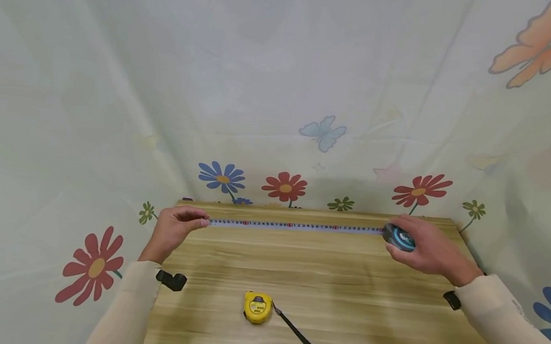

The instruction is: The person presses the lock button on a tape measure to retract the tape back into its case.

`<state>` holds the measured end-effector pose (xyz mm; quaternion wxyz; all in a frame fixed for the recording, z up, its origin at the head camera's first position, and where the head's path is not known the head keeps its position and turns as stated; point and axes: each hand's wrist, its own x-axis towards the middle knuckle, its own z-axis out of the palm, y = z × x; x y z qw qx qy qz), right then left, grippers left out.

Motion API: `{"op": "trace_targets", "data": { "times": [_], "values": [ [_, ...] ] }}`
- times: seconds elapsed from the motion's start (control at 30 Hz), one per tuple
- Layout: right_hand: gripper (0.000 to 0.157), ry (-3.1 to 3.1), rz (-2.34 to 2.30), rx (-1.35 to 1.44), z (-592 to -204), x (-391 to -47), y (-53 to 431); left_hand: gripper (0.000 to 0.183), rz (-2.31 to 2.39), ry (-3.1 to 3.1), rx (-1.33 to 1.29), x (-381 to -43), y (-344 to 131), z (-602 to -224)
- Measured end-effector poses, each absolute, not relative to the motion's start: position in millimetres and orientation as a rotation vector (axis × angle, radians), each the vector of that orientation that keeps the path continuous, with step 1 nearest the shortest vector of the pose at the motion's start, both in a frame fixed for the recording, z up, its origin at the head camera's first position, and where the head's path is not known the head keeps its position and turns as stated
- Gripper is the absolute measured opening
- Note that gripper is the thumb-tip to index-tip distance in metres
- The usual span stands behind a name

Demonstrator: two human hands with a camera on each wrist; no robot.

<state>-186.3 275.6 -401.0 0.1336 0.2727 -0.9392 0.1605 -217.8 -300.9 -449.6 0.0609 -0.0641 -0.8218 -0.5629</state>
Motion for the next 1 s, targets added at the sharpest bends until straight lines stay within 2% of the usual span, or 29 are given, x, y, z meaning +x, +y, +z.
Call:
{"op": "trace_targets", "data": {
  "times": [1.0],
  "values": [
    [0.039, -2.733, 0.468, 0.814, -398.1, -191.3, 267.4, 0.024, -1.731, -2.458, -0.286, -220.5, -294.1, -453.6]
  ]
}}
